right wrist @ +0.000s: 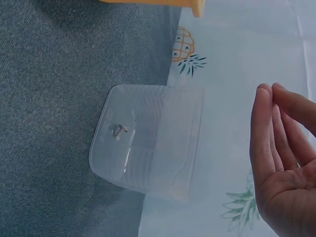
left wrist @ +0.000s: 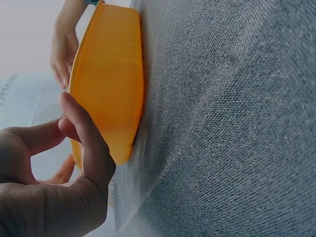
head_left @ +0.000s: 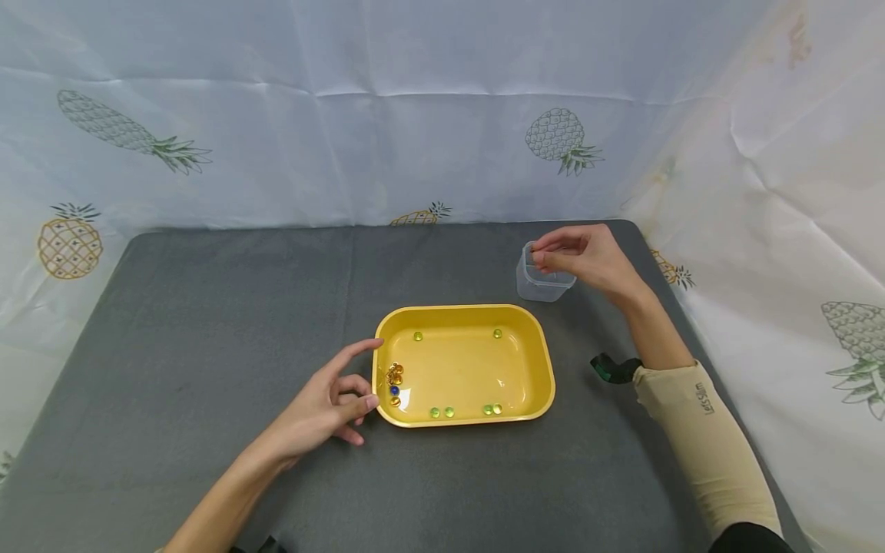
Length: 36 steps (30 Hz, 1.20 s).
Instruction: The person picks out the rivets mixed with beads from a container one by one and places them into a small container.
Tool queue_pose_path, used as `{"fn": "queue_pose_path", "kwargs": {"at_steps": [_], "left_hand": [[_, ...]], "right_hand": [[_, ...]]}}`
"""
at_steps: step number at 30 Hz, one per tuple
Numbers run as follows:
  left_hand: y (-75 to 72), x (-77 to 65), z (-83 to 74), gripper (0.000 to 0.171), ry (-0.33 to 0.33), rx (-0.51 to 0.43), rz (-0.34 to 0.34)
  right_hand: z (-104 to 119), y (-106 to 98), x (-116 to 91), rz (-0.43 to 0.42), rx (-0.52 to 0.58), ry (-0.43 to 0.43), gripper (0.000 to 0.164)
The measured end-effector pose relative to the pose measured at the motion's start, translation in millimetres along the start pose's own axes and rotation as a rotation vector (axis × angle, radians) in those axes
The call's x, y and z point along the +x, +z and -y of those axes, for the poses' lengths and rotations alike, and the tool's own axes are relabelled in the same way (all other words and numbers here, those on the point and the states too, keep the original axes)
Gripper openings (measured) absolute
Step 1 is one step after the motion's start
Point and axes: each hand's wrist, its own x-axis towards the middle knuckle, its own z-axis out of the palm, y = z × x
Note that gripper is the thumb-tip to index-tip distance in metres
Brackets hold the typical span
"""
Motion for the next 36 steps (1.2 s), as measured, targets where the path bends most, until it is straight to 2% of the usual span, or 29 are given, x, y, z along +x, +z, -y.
{"fn": "queue_pose_path", "kwargs": {"at_steps": [17,36], "left_hand": [[0.4,0.2,-1.2,0.078,-0.019,-0.002,-0.001],[0.0,0.0,-0.4,0.079,-0.02,0.014,0.008]], "right_hand": [[-8,-7,1,-0.035,0.031,-0.001,0.026],[-20,-10,5,-0.036,0.038,0.012,0.026]]}}
